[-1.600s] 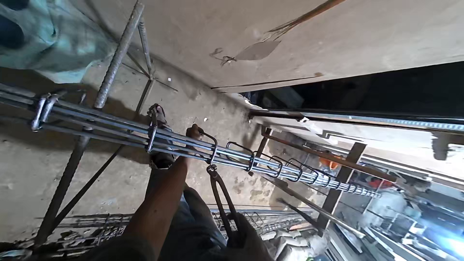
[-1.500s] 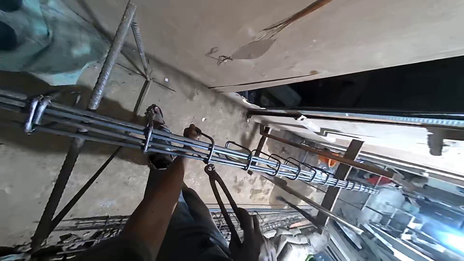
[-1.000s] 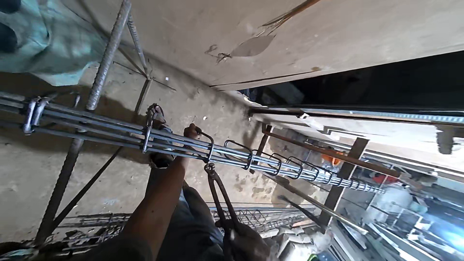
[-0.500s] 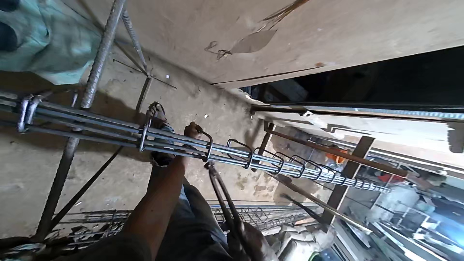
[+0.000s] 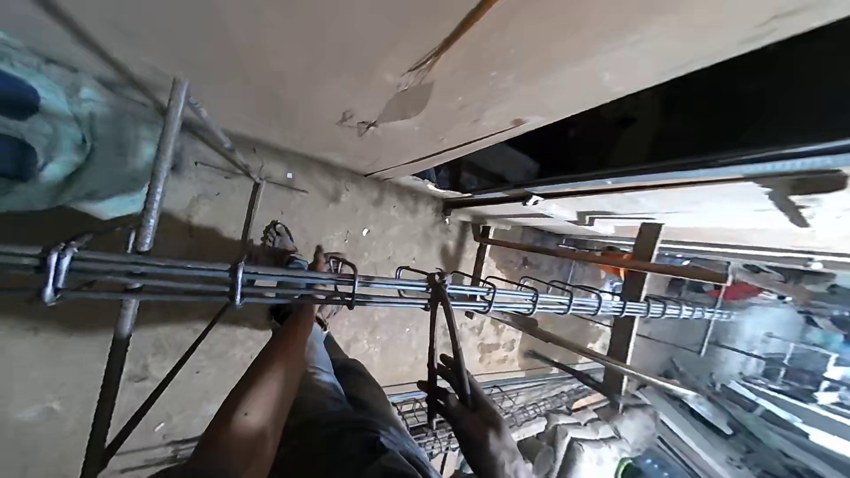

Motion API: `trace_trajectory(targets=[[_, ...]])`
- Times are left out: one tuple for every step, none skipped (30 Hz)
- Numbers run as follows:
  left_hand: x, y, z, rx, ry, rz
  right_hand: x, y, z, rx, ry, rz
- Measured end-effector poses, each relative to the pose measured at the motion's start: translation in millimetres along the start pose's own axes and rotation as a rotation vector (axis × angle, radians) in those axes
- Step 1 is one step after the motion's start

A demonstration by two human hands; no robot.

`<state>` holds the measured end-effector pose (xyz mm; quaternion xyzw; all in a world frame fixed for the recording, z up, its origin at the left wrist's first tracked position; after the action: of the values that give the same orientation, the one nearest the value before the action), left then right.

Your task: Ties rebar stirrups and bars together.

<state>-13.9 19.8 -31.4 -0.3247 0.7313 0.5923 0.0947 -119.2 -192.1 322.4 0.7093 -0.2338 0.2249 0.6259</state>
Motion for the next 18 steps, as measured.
trace_trajectory(targets=[[4.7,15.3,16.4,0.033,-0.200,0.010,1.2,3.0,6.0,-0.002,-0.015,0.029],[15.7,26.5,33.3,0.018,-0.373,0.033,0.1,7.2,12.3,0.008,-0.031,0.057],[17.3,41.9,43.3,0.004,-0.485,0.081,-3.2,12.5,19.0,0.030,-0.035,0.087],[7.6,62.0,44.9,0.006,-0.601,0.147,-7.0,19.2,25.2,0.050,-0.019,0.114],[-4.3,83.8,41.3,-0.002,-0.649,0.197,-11.8,26.2,31.1,0.069,0.001,0.145],[-12.0,104.7,36.8,-0.001,-0.633,0.242,-16.6,33.1,35.7,0.086,0.024,0.179],[-18.2,127.0,31.1,0.023,-0.585,0.285,-21.2,40.0,39.8,0.117,0.032,0.213],[-25.4,149.7,22.8,0.066,-0.559,0.293,-26.0,46.5,43.8,0.159,0.028,0.250],[-34.5,175.0,8.9,0.127,-0.552,0.244,-30.9,52.1,47.6,0.199,0.024,0.288],[-42.4,202.7,-7.9,0.210,-0.530,0.145,-36.5,57.2,51.5,0.248,0.021,0.328],[-50.2,229.8,-26.6,0.320,-0.518,0.033,-42.5,62.1,54.3,0.296,0.023,0.373],[-58.4,256.4,-46.0,0.461,-0.520,-0.082,-47.7,67.3,55.4,0.332,0.029,0.417],[-68.1,282.1,-67.8,0.619,-0.508,-0.196,-51.8,71.8,55.5,0.365,0.033,0.452],[-76.9,304.2,-90.0,0.744,-0.491,-0.284,-55.5,75.0,55.1,0.381,0.047,0.480],[-83.6,324.1,-111.4,0.810,-0.455,-0.334,-59.2,77.4,53.8,0.380,0.065,0.511],[-86.5,340.6,-129.5,0.822,-0.401,-0.358,-62.6,79.1,52.4,0.362,0.091,0.543],[-86.7,353.4,-145.0,0.809,-0.328,-0.370,-65.1,80.3,51.1,0.324,0.133,0.584],[-86.3,362.3,-158.6,0.782,-0.288,-0.389,-65.3,80.9,49.7,0.262,0.198,0.625]])
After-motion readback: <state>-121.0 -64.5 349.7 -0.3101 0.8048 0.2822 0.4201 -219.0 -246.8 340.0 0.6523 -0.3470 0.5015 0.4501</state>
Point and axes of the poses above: each hand's wrist, its own y-axis away from the middle knuckle, its own z-axis out of the back of the hand, x = y × z, the point moved 3 cm from there along -y, towards the middle knuckle, and after that the axes turned 11 degrees about x, right-handed, at the moved point
